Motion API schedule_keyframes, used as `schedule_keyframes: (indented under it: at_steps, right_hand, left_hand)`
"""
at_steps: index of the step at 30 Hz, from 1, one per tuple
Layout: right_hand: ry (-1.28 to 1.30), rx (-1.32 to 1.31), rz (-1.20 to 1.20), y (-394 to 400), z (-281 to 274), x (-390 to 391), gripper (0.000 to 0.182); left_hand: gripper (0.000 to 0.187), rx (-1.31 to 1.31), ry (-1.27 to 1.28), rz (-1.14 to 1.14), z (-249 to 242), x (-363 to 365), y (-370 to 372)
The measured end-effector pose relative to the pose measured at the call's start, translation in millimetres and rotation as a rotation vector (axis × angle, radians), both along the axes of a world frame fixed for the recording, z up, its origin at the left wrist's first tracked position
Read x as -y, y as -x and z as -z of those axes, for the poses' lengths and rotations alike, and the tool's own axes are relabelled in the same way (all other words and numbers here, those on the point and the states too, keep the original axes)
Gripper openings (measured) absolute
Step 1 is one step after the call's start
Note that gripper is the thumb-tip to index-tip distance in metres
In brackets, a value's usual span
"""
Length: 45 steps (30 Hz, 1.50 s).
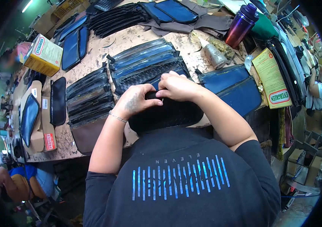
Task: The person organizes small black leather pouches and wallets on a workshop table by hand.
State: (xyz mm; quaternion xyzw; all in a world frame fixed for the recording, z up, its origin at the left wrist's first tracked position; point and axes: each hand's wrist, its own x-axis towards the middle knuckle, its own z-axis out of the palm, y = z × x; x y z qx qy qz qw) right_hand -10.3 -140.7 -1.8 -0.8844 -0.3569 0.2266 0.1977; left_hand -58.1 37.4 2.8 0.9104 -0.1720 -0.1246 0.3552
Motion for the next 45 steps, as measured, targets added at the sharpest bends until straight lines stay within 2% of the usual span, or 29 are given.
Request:
schedule_keyframes:
  at_steps: [2, 5, 7, 10, 13, 15, 17, 19, 20, 22, 24, 26, 29, 31, 34, 39, 45]
  right_hand:
    - [-0.216, 0.175, -0.03, 11.3, 1.0, 8.9, 0.025]
    - [-0.308, 0.286, -0.05, 23.9, -4.7, 15.3, 0.022]
    - [-0.346, 0.391, -0.072, 31.8, -4.3, 24.1, 0.019]
    - [-0.43, 0.372, -0.121, 46.8, -7.5, 46.0, 0.016]
    - [-0.417, 0.554, -0.109, 57.0, -18.1, 78.6, 0.015]
    - [-0.386, 0.614, -0.08, 62.7, -22.0, 91.9, 0.014]
    - [-0.49, 0.895, -0.059, 68.9, -22.6, 98.8, 0.012]
    - [-0.473, 0.962, -0.021, 66.7, -24.2, 98.9, 0.01]
    - [-0.468, 1.029, 0.013, 63.1, -24.3, 98.9, 0.008]
    - [-0.38, 0.98, -0.02, 54.9, -1.2, 106.0, 0.008]
    - [-0.372, 0.949, -0.021, 61.2, 14.2, 103.9, 0.009]
    - [-0.432, 0.887, 0.017, 64.0, 11.2, 104.3, 0.017]
    - [-0.475, 0.868, 0.002, 63.8, 14.2, 105.7, 0.026]
    - [-0.592, 0.825, -0.008, 62.4, 20.2, 107.5, 0.032]
    - [-0.651, 0.785, -0.003, 65.8, 24.3, 108.5, 0.035]
    - [-0.63, 0.784, 0.004, 69.8, 22.9, 104.4, 0.039]
    - [-0.576, 0.792, 0.03, 69.9, 14.6, 95.6, 0.042]
  left_hand:
    - [0.024, 0.045, 0.077, 0.007, -12.2, -4.1, 7.5]
    - [0.015, 0.151, -0.091, 0.079, -20.5, -18.0, 12.2]
    - [0.013, 0.23, -0.154, 0.143, -30.2, -24.8, 20.2]
    - [0.017, 0.384, -0.34, 0.246, -40.4, -22.9, 47.6]
    - [0.023, 0.583, -0.275, 0.21, -44.6, -18.7, 75.0]
    - [0.019, 0.803, -0.315, 0.126, -47.0, -18.4, 90.9]
    - [0.019, 0.948, -0.328, 0.063, -63.6, -15.3, 105.1]
    - [0.019, 1.027, -0.364, 0.03, -65.7, -16.2, 112.4]
    - [0.019, 1.031, -0.359, 0.027, -58.8, -17.4, 109.6]
    - [0.019, 0.913, -0.384, -0.001, -36.6, -20.4, 103.6]
    - [0.016, 0.888, -0.408, 0.085, -11.4, -27.8, 105.7]
    - [0.015, 0.881, -0.352, 0.044, -0.4, -27.2, 112.9]
    - [0.017, 0.842, -0.325, 0.021, 0.2, -26.4, 117.4]
    - [0.02, 0.827, -0.289, 0.015, -1.6, -26.8, 117.4]
    - [0.027, 0.809, -0.189, -0.024, 4.0, -25.7, 116.3]
    - [0.037, 0.732, -0.112, -0.051, 6.5, -27.4, 116.3]
    - [0.037, 0.755, -0.127, -0.07, 1.2, -24.7, 110.0]
